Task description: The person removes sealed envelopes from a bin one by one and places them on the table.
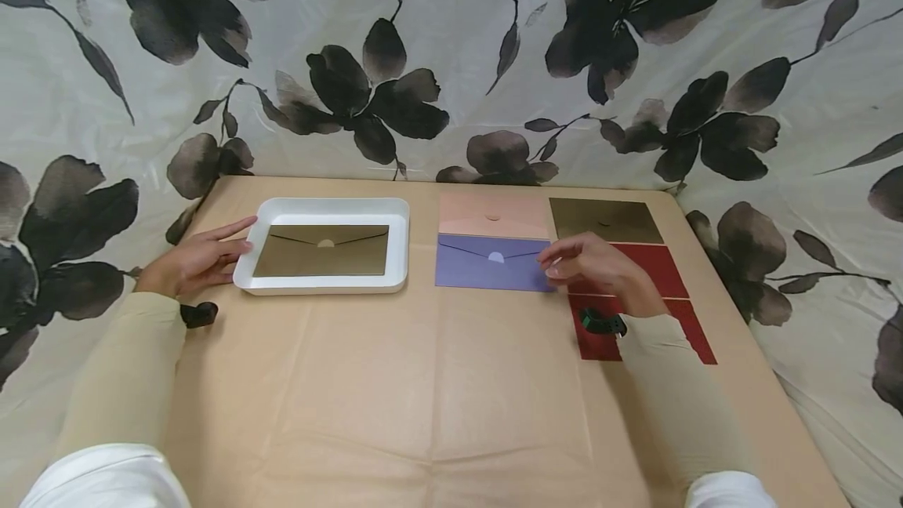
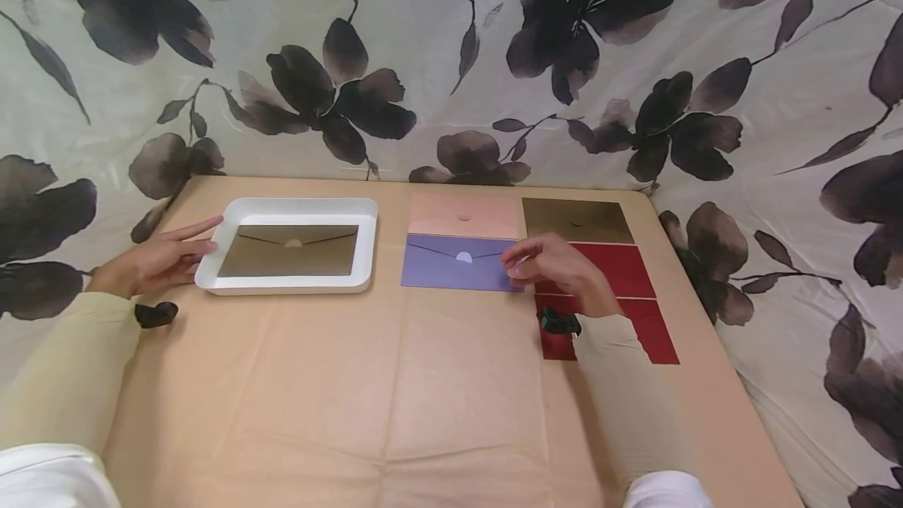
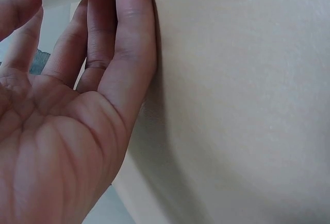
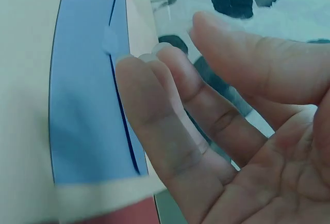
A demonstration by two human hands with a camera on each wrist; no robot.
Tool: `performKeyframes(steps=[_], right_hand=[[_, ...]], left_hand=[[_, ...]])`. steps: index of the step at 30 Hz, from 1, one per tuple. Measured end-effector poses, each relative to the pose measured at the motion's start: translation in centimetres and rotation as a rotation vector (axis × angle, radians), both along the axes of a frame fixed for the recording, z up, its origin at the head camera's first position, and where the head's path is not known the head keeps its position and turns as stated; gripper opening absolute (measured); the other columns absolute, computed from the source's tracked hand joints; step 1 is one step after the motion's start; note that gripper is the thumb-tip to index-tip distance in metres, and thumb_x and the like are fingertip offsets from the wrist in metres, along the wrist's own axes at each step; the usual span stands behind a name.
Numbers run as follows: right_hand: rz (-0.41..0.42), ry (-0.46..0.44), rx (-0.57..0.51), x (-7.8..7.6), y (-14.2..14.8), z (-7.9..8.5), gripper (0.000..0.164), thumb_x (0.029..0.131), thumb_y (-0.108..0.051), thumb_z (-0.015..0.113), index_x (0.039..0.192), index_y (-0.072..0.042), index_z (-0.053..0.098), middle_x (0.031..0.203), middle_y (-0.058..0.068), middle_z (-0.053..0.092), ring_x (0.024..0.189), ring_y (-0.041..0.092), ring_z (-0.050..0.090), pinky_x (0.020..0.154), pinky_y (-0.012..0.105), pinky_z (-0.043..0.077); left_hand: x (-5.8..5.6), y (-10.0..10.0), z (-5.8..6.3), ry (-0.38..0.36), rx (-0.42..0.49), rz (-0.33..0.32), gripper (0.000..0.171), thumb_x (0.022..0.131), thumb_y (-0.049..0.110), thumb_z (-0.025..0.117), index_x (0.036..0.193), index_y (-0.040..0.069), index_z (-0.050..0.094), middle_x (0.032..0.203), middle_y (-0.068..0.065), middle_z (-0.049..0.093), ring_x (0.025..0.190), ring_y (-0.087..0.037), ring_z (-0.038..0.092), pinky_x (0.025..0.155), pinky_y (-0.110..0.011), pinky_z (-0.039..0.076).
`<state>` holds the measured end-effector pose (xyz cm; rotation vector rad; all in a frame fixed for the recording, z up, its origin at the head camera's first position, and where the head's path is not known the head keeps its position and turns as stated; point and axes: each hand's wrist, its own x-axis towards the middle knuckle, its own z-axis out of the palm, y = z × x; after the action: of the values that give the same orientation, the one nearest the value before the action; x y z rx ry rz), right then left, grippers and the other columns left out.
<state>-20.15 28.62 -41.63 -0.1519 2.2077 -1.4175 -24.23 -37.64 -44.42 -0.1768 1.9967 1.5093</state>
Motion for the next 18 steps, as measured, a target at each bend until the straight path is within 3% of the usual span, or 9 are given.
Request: performKeyframes(steps=[4, 8, 14, 18], right_hand=[[0.008, 0.003, -0.034, -0.6, -1.5, -0.2, 0.044, 0.091, -0.004, 0.073, 0.129, 0.014, 0.063, 0.121, 0.030, 0.067, 0.099, 0.028, 0.074, 0.092, 0.035, 0.062], [0.027, 0.008, -0.045, -1.2, -3.3, -0.2, 0.042, 0.092, -0.003, 0.072, 0.129, 0.013, 0.064, 0.125, 0.034, 0.064, 0.099, 0.027, 0.073, 0.093, 0.037, 0.062], [0.073, 0.013, -0.088, -2.2, -6.0, -0.3, 0.038, 0.093, -0.001, 0.070, 0.127, 0.014, 0.065, 0.120, 0.030, 0.068, 0.095, 0.027, 0.074, 0.093, 0.039, 0.062], [0.082, 0.007, -0.136, -2.7, -7.7, -0.3, 0.037, 0.091, 0.002, 0.069, 0.126, 0.015, 0.065, 0.106, 0.015, 0.075, 0.089, 0.023, 0.075, 0.090, 0.038, 0.063]], left_hand=[[0.1, 0.0, 0.0, -0.002, -0.008, 0.001, 0.080, 0.107, 0.040, 0.058, 0.165, 0.043, 0.004, 0.144, 0.012, 0.047, 0.104, 0.012, 0.060, 0.091, -0.025, 0.059], [0.1, -0.2, -0.1, -0.006, -0.024, 0.004, 0.080, 0.107, 0.042, 0.058, 0.165, 0.043, 0.003, 0.166, -0.007, 0.026, 0.103, 0.013, 0.060, 0.091, -0.025, 0.059], [0.1, -0.3, -0.3, 0.000, -0.037, 0.007, 0.080, 0.106, 0.043, 0.058, 0.165, 0.044, 0.003, 0.171, -0.012, 0.018, 0.104, 0.013, 0.060, 0.092, -0.025, 0.059], [-0.1, 0.0, -0.3, 0.014, -0.052, -0.002, 0.079, 0.107, 0.043, 0.056, 0.165, 0.043, 0.003, 0.173, -0.014, 0.015, 0.104, 0.013, 0.059, 0.092, -0.025, 0.058]])
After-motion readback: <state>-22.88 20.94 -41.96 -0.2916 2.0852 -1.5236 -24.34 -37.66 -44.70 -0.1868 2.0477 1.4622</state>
